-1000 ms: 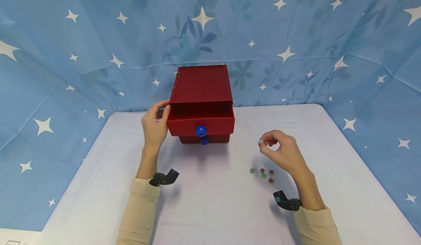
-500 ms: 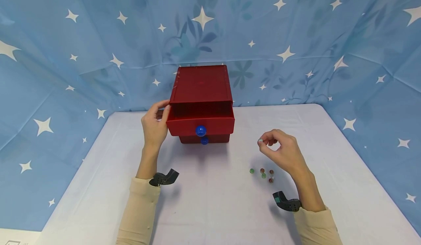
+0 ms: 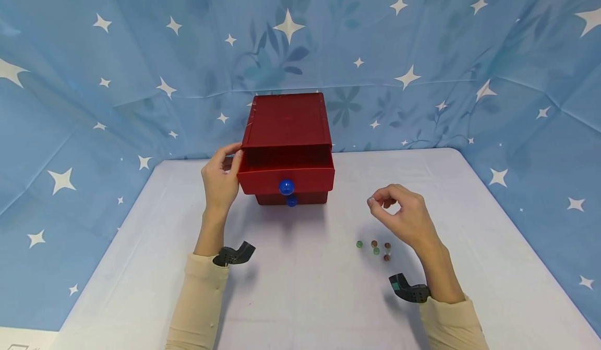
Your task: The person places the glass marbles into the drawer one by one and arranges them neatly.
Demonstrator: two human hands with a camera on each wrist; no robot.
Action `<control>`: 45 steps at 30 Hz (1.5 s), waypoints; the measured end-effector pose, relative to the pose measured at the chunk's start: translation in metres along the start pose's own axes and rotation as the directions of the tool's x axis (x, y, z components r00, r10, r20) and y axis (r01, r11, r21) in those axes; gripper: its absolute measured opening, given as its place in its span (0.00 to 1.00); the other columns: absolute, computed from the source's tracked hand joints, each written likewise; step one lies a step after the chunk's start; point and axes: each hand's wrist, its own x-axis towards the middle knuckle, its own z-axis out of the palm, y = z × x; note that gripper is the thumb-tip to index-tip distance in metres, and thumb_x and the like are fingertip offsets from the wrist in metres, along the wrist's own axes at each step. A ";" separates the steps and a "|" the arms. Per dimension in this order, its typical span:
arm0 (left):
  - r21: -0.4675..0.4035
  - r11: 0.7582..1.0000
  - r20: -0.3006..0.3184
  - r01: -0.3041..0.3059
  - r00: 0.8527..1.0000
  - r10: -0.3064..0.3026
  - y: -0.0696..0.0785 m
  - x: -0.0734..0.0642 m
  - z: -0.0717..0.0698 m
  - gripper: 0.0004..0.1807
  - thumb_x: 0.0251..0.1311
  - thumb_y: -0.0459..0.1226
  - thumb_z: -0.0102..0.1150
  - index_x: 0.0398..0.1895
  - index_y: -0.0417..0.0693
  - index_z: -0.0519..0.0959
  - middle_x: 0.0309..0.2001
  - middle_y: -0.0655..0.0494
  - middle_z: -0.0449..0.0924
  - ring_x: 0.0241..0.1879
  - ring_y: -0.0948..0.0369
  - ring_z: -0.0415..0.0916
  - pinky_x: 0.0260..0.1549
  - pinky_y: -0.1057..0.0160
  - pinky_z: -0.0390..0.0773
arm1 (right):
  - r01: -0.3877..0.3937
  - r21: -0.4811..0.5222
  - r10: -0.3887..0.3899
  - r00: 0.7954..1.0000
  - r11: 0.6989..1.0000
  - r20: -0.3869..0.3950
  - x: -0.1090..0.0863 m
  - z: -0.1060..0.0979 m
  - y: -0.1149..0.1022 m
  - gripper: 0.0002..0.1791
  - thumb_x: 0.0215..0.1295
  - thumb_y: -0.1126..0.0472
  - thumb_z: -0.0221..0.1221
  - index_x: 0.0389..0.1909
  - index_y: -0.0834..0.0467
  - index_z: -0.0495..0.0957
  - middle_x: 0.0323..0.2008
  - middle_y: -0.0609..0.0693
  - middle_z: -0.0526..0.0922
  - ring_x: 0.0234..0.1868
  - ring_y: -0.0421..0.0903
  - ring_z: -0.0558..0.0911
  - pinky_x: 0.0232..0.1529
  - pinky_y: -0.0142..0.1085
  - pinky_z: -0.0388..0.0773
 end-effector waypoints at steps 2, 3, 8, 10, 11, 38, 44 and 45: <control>0.000 1.000 0.000 0.001 1.000 -0.001 0.000 0.000 0.000 0.14 0.71 0.37 0.56 0.54 0.41 0.82 0.50 0.47 0.86 0.37 0.54 0.86 0.44 0.57 0.87 | -0.007 -0.008 0.007 1.000 1.000 0.000 0.000 0.000 -0.001 0.08 0.51 0.71 0.68 0.29 0.55 0.83 0.26 0.46 0.85 0.32 0.29 0.76 0.36 0.18 0.68; 0.001 1.000 0.000 0.001 1.000 -0.001 0.000 0.000 0.000 0.14 0.71 0.37 0.56 0.54 0.41 0.82 0.50 0.47 0.86 0.37 0.54 0.86 0.44 0.57 0.87 | -0.009 -0.009 0.009 1.000 1.000 0.000 0.000 0.000 -0.001 0.08 0.51 0.71 0.68 0.30 0.54 0.83 0.26 0.46 0.85 0.32 0.29 0.75 0.36 0.18 0.68; -0.004 1.000 0.003 -0.003 1.000 0.003 0.000 0.000 0.000 0.14 0.71 0.37 0.56 0.54 0.41 0.82 0.50 0.46 0.86 0.37 0.54 0.86 0.44 0.56 0.87 | -0.010 -0.007 0.010 1.000 1.000 -0.004 0.000 0.000 -0.002 0.09 0.51 0.71 0.68 0.30 0.54 0.84 0.27 0.47 0.85 0.32 0.28 0.75 0.34 0.18 0.68; -0.007 1.000 0.005 -0.003 1.000 0.003 0.000 0.000 -0.001 0.14 0.72 0.38 0.56 0.54 0.41 0.82 0.50 0.46 0.85 0.37 0.54 0.86 0.44 0.57 0.87 | -0.009 -0.004 0.009 1.000 1.000 -0.006 0.000 0.000 -0.002 0.09 0.51 0.71 0.68 0.30 0.54 0.84 0.27 0.47 0.85 0.32 0.28 0.75 0.34 0.18 0.69; -0.008 1.000 0.005 -0.003 1.000 0.003 0.000 0.000 -0.001 0.14 0.71 0.38 0.56 0.54 0.41 0.82 0.50 0.46 0.85 0.37 0.53 0.86 0.44 0.57 0.87 | -0.008 -0.004 0.008 1.000 1.000 -0.007 0.000 0.000 -0.003 0.09 0.51 0.71 0.68 0.30 0.54 0.84 0.27 0.47 0.85 0.32 0.27 0.75 0.33 0.18 0.69; -0.016 1.000 0.011 0.021 1.000 -0.021 -0.001 -0.001 0.000 0.15 0.72 0.39 0.56 0.55 0.42 0.82 0.51 0.47 0.85 0.37 0.54 0.86 0.44 0.56 0.87 | 0.071 0.038 -0.070 0.997 0.997 -0.034 0.001 0.002 -0.004 0.12 0.46 0.73 0.70 0.29 0.55 0.84 0.26 0.47 0.85 0.31 0.32 0.76 0.37 0.16 0.69; -0.018 1.000 0.013 0.016 1.000 -0.016 -0.001 0.000 0.000 0.15 0.72 0.39 0.55 0.55 0.41 0.81 0.51 0.47 0.85 0.37 0.53 0.86 0.44 0.56 0.87 | 0.077 0.051 -0.075 0.997 0.996 -0.034 0.001 0.003 -0.005 0.12 0.46 0.73 0.69 0.29 0.54 0.84 0.26 0.47 0.85 0.31 0.33 0.76 0.37 0.19 0.71; -0.019 1.000 0.014 0.015 1.000 -0.015 -0.001 0.000 0.000 0.15 0.72 0.38 0.55 0.55 0.41 0.81 0.51 0.47 0.85 0.37 0.52 0.86 0.44 0.55 0.87 | 0.076 0.052 -0.074 0.997 0.996 -0.032 0.001 0.003 -0.006 0.12 0.46 0.73 0.69 0.29 0.54 0.84 0.26 0.47 0.85 0.31 0.33 0.76 0.37 0.19 0.71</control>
